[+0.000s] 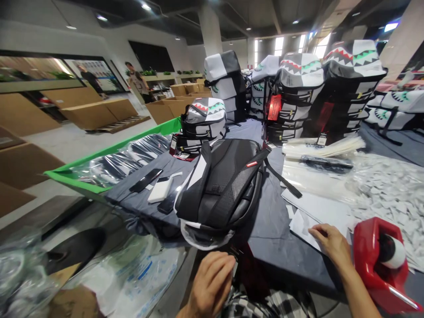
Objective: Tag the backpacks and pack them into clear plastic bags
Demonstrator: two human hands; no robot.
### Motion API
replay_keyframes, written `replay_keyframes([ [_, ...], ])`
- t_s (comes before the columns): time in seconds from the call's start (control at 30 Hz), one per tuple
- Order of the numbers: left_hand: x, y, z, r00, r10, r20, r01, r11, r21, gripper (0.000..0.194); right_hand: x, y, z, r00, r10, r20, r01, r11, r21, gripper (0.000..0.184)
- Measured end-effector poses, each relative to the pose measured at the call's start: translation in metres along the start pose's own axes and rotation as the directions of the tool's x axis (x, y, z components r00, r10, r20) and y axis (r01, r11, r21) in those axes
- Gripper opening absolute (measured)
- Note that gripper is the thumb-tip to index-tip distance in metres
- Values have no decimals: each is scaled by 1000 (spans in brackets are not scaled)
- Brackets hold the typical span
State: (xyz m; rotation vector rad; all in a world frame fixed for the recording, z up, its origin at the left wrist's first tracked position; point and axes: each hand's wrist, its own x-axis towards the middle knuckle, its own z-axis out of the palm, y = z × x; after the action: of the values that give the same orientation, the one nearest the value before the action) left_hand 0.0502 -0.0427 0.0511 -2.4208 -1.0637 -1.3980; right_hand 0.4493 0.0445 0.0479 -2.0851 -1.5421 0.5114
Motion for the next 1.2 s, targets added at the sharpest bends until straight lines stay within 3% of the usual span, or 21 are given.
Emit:
replay_keyframes([
  [0.1, 12, 16, 8, 991, -14, 135, 52, 958, -281, 36, 6, 2, -6, 984, -168, -60, 167, 986, -13, 55],
  [0.23, 40, 16, 27, 911, -45, 409, 279, 798, -535, 22, -8, -8, -20, 875, -440, -203, 423, 898, -121, 55],
  [0.3, 59, 16, 41, 883, -46, 467, 344, 739, -579, 30, -28, -19, -28, 864, -487, -128, 477, 873, -103, 49],
  [0.33, 70, 17, 49, 869, -51, 491, 378, 709, -595, 44, -41, -26, -31, 869, -493, -40, 490, 870, -52, 45],
  [0.4, 88, 23, 66, 829, -76, 555, 478, 612, -630, 90, -67, -42, -39, 855, -486, 180, 474, 874, 105, 42],
  [0.47, 99, 34, 80, 740, -54, 671, 629, 409, -661, 117, -86, -56, -46, 806, -457, 375, 383, 887, 258, 42],
  [0.5, 100, 41, 85, 667, -28, 745, 722, 273, -636, 115, -90, -61, -49, 788, -433, 438, 318, 895, 312, 43],
  [0.57, 96, 54, 89, 500, -28, 865, 865, -40, -501, 91, -92, -66, -54, 780, -366, 508, 165, 903, 397, 47],
  [0.63, 86, 64, 86, 353, -136, 926, 863, -336, -378, 75, -87, -65, -52, 772, -319, 550, 21, 877, 480, 58],
  [0.7, 77, 69, 80, 272, -286, 919, 756, -527, -388, 75, -83, -61, -43, 745, -309, 592, -77, 840, 536, 66],
  [0.8, 67, 71, 69, 279, -422, 863, 632, -596, -496, 73, -84, -66, -21, 723, -226, 653, -233, 810, 539, 59],
  [0.9, 60, 71, 65, 313, -495, 811, 563, -591, -578, 71, -89, -83, -5, 773, -32, 634, -430, 709, 560, 49],
  [1.0, 51, 73, 68, 301, -473, 828, 532, -637, -557, 75, -93, -99, -6, 804, 73, 590, -501, 617, 606, 51],
  [1.07, 45, 74, 71, 307, -477, 823, 536, -628, -564, 77, -95, -105, -10, 776, 108, 622, -569, 546, 615, 58],
  [1.13, 39, 73, 74, 360, -537, 762, 590, -502, -633, 71, -98, -108, -13, 705, 138, 696, -663, 478, 576, 63],
  [1.2, 33, 71, 75, 432, -606, 669, 681, -267, -682, 62, -104, -110, -10, 643, 150, 751, -713, 474, 516, 59],
])
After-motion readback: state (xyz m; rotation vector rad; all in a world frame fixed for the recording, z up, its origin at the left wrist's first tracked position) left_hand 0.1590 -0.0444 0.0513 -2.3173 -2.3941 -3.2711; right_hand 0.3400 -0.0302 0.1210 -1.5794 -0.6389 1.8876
